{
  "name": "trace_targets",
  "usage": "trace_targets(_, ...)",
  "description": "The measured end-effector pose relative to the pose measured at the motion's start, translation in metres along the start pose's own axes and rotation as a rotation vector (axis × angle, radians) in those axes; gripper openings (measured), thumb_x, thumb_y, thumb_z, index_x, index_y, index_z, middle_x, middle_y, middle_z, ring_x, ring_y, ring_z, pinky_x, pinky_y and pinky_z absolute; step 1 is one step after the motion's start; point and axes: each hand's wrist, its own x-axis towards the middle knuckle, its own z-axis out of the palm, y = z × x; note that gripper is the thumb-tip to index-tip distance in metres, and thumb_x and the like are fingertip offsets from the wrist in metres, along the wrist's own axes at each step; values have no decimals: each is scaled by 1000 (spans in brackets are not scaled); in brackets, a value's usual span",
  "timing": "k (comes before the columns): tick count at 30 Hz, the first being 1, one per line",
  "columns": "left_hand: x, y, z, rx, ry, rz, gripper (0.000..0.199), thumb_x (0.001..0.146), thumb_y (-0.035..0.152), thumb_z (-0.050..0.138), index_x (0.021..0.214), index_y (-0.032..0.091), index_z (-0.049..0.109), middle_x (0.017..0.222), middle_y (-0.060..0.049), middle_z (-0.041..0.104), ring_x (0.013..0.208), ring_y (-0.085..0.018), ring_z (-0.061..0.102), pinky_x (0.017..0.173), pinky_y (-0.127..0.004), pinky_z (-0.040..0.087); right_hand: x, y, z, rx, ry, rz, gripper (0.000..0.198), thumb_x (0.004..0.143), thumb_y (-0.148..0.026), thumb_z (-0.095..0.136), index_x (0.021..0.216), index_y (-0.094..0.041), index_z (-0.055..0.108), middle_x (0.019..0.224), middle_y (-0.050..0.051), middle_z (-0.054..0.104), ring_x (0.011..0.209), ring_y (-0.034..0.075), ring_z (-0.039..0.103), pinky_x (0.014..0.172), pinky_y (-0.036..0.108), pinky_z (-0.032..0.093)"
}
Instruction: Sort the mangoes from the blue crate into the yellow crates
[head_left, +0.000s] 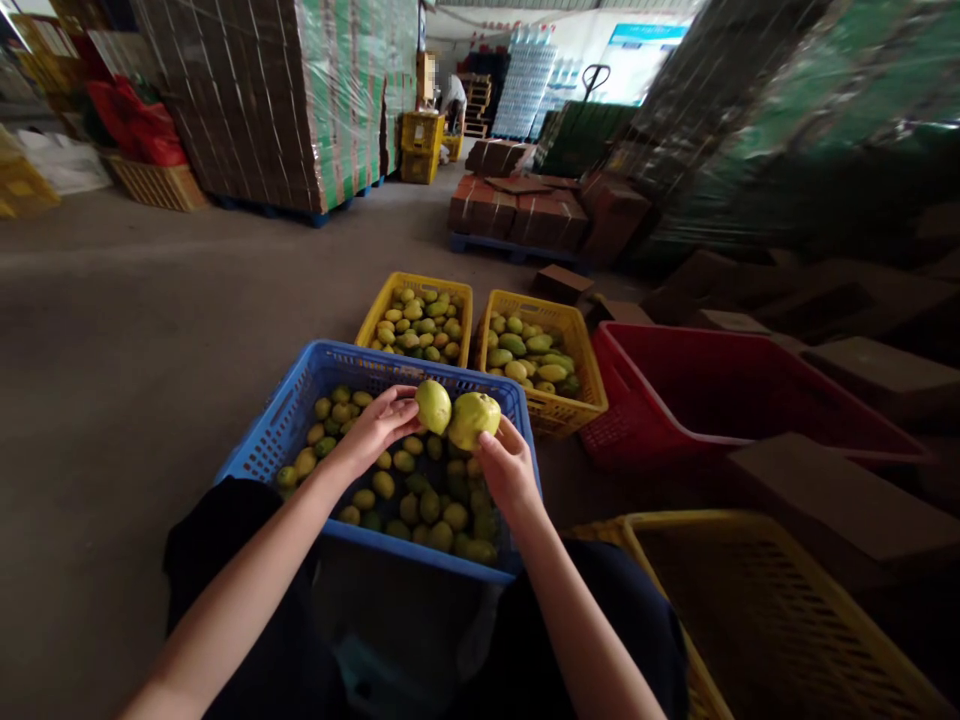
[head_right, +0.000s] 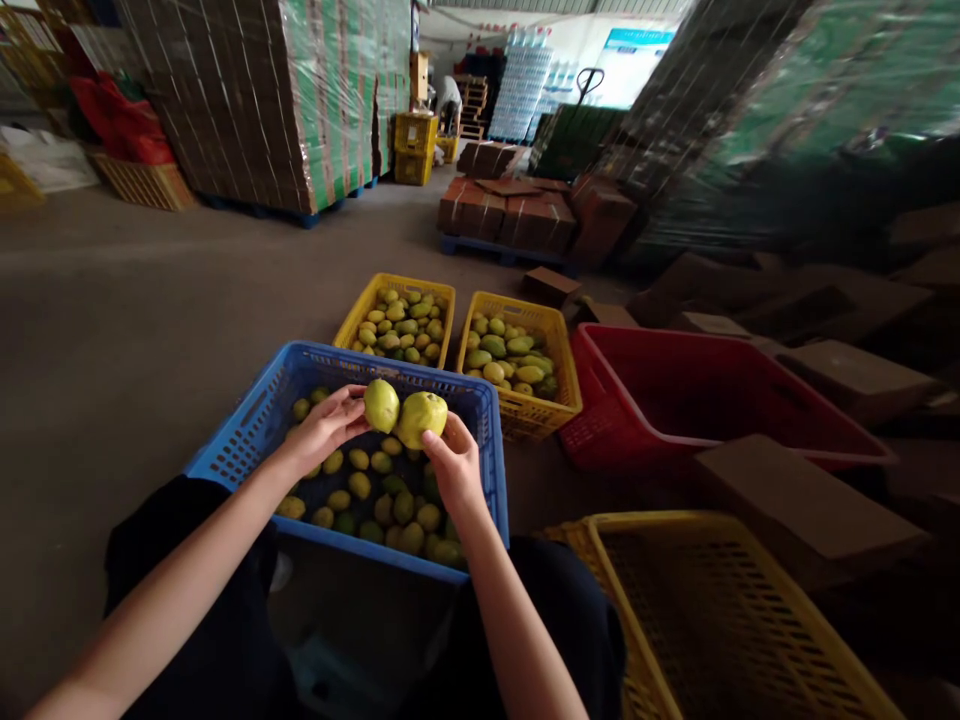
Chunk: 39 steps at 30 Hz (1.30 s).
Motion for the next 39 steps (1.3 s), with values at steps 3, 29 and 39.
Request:
trace_targets(3, 2, -4, 0, -86, -18, -85, 20, 75, 13, 69, 95, 14, 67, 91, -6, 70, 79, -15, 67, 77, -26, 54, 6, 4, -2, 112, -25, 113, 40, 63, -46, 76, 92, -21, 67, 93, 3, 71, 84, 23, 67, 71, 35, 54)
trace_targets(29, 2, -11, 9, -346, 192, -326, 28, 87, 19, 41, 97, 7, 64, 82, -13, 70, 78, -21, 69, 70, -34, 59, 6, 17, 6, 274, 25, 373, 27, 75, -49, 65, 77, -21, 63, 69, 1, 69, 53, 15, 59, 42, 25, 46)
trace_targets(39, 5, -20, 9, -202, 210, -392, 36, 95, 30, 38, 72, 11, 59, 58, -7, 63, 46, -14, 59, 42, -22, 49, 8, 16, 2, 333, -44, 422, 31, 75, -51, 60, 82, -21, 64, 80, 7, 73, 78, 27, 68, 57, 39, 55)
